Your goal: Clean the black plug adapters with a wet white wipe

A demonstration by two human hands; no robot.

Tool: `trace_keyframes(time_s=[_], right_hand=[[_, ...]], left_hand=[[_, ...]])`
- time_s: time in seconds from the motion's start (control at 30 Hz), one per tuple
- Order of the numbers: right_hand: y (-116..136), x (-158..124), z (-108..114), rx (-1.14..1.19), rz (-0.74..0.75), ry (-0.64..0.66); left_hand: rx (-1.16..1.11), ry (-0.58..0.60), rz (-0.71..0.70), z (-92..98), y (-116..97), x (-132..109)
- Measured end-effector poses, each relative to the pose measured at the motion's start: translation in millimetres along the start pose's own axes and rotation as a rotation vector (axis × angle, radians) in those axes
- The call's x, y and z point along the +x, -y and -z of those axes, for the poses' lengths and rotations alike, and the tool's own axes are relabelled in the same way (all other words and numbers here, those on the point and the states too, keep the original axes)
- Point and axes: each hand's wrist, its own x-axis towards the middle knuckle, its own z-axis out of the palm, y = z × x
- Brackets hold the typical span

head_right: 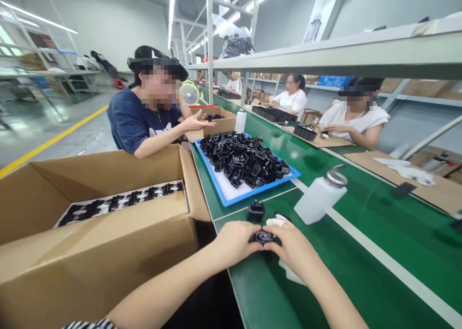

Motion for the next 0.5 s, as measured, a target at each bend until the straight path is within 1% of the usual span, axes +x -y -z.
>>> trace_keyframes(time_s=[0.1,0.17,0.23,0.3,0.37,0.43,0.5], right_hand=[[4,5,8,-0.016,0.013,0.059],[8,7,13,0.035,0.002,0.127],[11,8,17,0.113,-0.015,0.211],[11,9,17,0.167,-0.047,0.267],[8,8,13,0.193,-0.07,0.286],[2,8,8,0.206,-0.074,0.27],[-3,6,2,0.221,-0.061,0.21]], left_hand=[[0.182,0.213,0.057,19.3,-15,11],[0.25,0.325,0.035,30.1,-22,18],[0.275,0.402,-0.018,38.9,-26,23],[0.269,0.457,-0.059,44.5,-26,27],[0.246,0.49,-0.075,44.8,-25,31],[0.216,0.485,-0.058,37.5,-24,35],[0.167,0.416,-0.046,22.9,-23,38]])
